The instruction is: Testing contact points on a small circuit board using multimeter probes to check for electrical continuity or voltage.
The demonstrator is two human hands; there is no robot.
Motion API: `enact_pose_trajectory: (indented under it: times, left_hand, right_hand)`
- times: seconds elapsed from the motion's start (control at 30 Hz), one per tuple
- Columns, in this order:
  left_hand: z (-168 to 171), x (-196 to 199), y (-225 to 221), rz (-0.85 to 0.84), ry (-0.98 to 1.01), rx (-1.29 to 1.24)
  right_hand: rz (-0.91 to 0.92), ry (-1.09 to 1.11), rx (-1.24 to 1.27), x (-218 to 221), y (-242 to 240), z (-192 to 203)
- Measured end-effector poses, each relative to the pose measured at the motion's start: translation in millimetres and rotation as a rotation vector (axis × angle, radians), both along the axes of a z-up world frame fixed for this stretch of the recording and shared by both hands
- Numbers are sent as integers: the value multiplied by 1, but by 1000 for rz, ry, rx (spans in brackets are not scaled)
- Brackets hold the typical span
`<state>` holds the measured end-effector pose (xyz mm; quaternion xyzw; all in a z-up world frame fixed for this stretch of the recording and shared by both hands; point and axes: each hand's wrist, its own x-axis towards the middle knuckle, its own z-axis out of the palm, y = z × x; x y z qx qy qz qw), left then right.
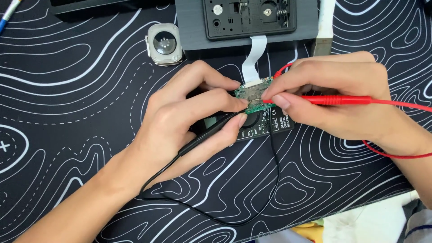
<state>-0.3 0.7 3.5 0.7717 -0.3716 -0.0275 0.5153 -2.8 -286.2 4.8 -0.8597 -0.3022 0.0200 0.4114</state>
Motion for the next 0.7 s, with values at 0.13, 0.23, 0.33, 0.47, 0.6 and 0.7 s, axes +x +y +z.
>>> enact_pose_trajectory:
  times: [0.13,0.23,0.33,0.47,0.6,0.7]
  left_hand:
    - [-1,0,-1,-4,-4,-14]
    - [0,-2,0,-4,-3,-12]
    - [-1,-4,0,-4,-8,-15]
    - [-9,-4,-1,16,-58,-43]
    - [-14,-2,-3,22,-55,-53]
    - [-17,-2,-3,36,-85,-73]
  right_hand:
    - [44,-27,6,0,0,2]
    - [76,-50,9,2,2,5]
    - [102,-70,10,3,0,4]
    - [117,-94,-13,8,-4,-3]
    - [73,-18,15,9,-4,-4]
    - [55,85,58,9,-5,-5]
